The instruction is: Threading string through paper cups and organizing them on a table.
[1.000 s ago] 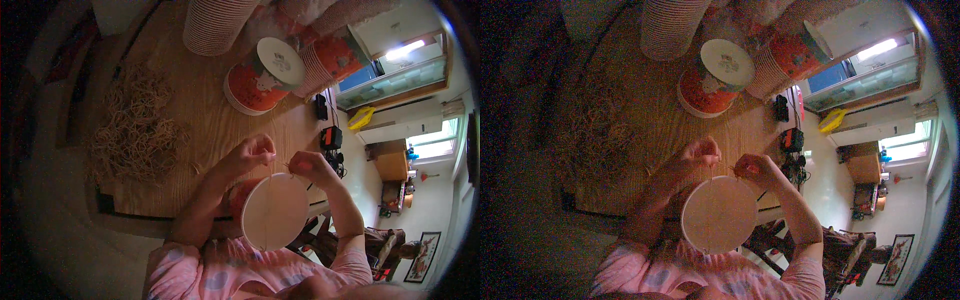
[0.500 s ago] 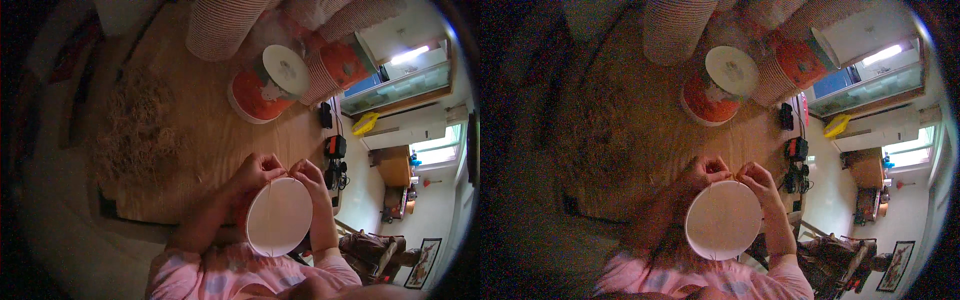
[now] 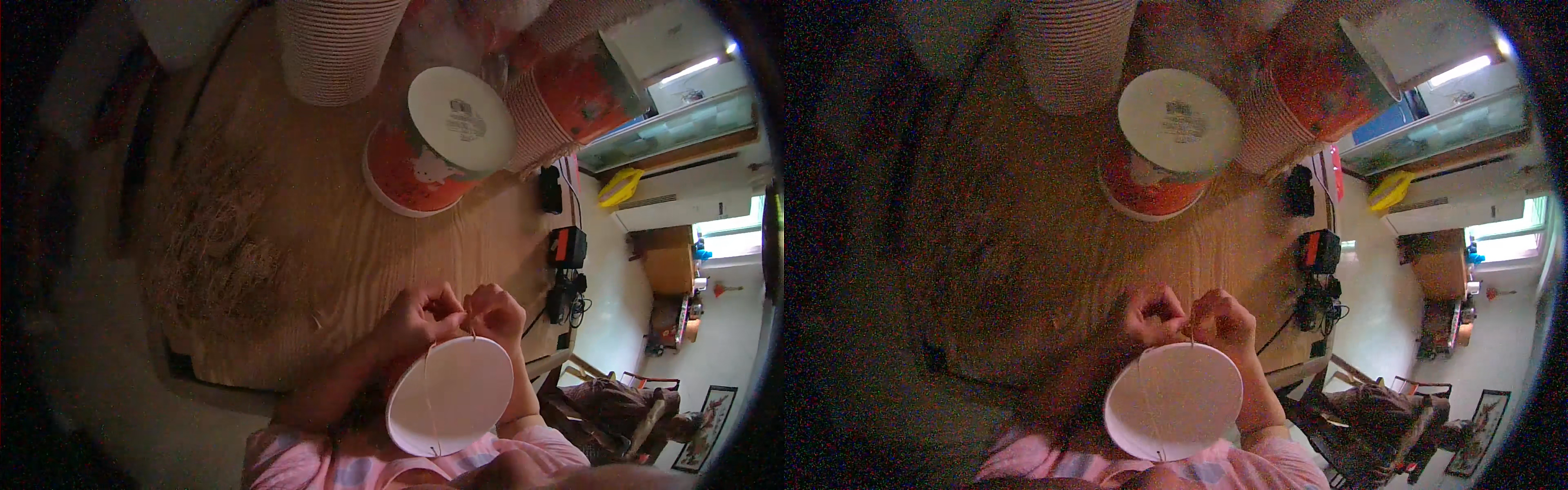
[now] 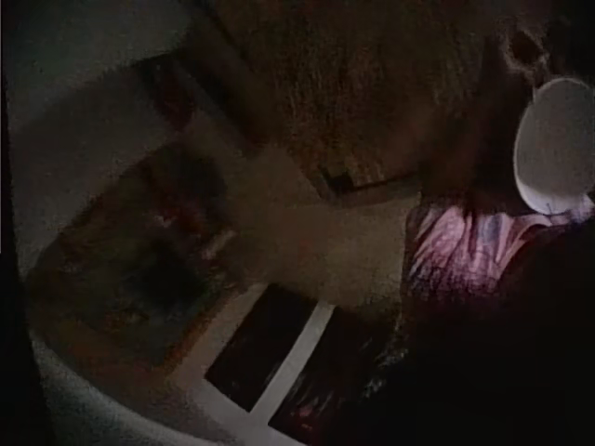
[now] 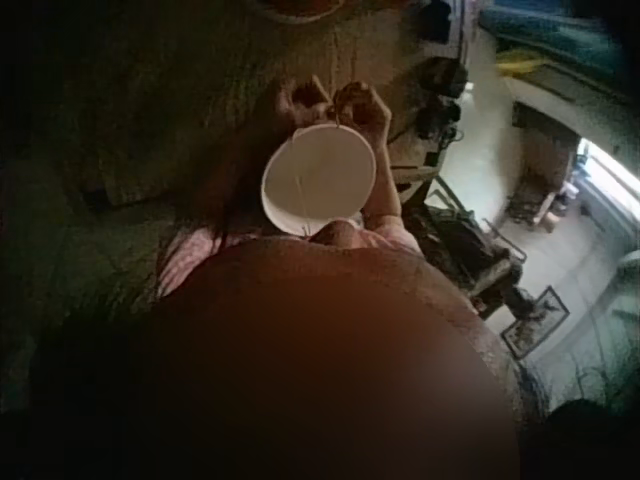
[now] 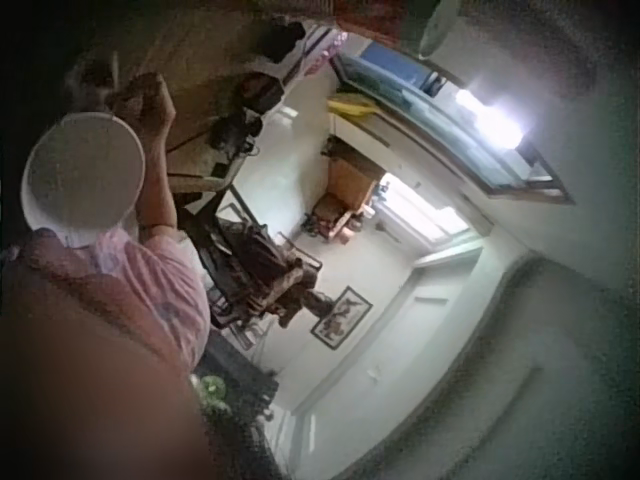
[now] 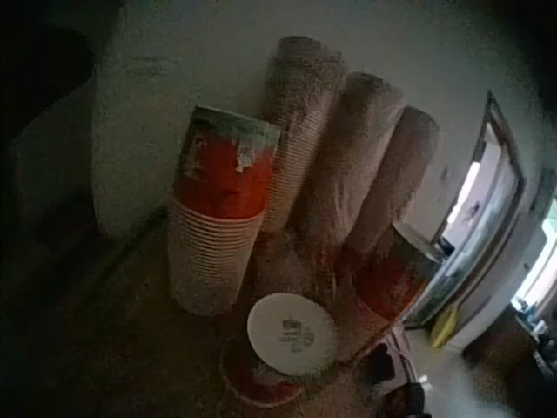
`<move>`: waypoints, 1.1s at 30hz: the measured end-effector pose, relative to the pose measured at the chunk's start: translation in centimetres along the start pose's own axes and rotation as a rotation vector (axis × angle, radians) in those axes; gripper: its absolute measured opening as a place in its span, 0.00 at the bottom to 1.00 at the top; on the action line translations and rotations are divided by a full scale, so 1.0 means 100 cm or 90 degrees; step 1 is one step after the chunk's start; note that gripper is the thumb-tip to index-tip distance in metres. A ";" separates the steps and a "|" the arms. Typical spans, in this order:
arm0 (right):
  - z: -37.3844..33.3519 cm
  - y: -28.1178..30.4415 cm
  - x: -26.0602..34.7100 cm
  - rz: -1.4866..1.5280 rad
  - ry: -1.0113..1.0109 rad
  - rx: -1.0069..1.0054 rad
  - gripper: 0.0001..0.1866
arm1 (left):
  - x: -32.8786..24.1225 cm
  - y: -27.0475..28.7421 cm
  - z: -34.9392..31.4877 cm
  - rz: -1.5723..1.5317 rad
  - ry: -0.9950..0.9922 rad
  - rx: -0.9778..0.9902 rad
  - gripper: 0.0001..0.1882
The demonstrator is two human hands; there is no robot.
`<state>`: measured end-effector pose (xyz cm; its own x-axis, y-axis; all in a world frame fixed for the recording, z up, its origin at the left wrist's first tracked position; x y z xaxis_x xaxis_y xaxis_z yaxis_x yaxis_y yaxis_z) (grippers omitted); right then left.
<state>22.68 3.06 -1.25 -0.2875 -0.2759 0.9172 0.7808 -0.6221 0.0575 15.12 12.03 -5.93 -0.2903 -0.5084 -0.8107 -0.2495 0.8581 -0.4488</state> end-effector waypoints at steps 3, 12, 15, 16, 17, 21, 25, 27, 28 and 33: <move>0.003 0.001 -0.003 -0.068 0.016 0.014 0.10 | -0.003 0.002 0.000 0.006 -0.020 0.011 0.04; 0.010 -0.003 0.005 -0.055 0.113 0.072 0.10 | 0.006 0.003 0.001 0.007 -0.018 0.020 0.04; 0.009 -0.001 0.004 -0.004 0.115 0.091 0.10 | -0.004 0.002 -0.002 0.030 -0.020 0.020 0.03; 0.007 0.000 0.004 0.006 0.116 0.103 0.09 | -0.006 0.003 -0.003 0.042 -0.022 0.016 0.03; 0.007 -0.001 0.003 0.015 0.116 0.114 0.09 | -0.006 0.004 -0.002 0.044 -0.017 0.018 0.03; 0.011 -0.002 0.010 0.035 0.125 0.133 0.08 | -0.010 0.009 -0.004 0.088 -0.015 -0.010 0.03; 0.017 -0.008 0.020 0.073 0.141 0.225 0.07 | -0.013 0.015 -0.003 0.089 -0.056 -0.022 0.03; 0.018 -0.010 0.022 0.102 0.138 0.242 0.07 | -0.011 0.016 -0.002 0.118 -0.052 -0.015 0.04; 0.018 -0.010 0.018 0.087 0.115 0.241 0.07 | -0.011 0.016 -0.002 0.147 -0.051 -0.007 0.04; 0.019 -0.010 0.013 0.066 0.082 0.229 0.06 | -0.007 0.014 -0.001 0.143 -0.010 0.007 0.04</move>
<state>22.62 4.69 0.61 -0.2465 -0.4276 0.8697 0.9472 -0.2963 0.1228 14.86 13.60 -5.96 -0.3230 -0.3035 -0.8964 -0.1702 0.9504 -0.2604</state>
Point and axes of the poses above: each hand's wrist, its own z-axis towards the middle knuckle, its own y-axis out of the back of the hand, x = y × z, the point moved 8 cm from there along z, towards the middle knuckle, and after that the axes turned 13 degrees about y, right-handed, at the moved point
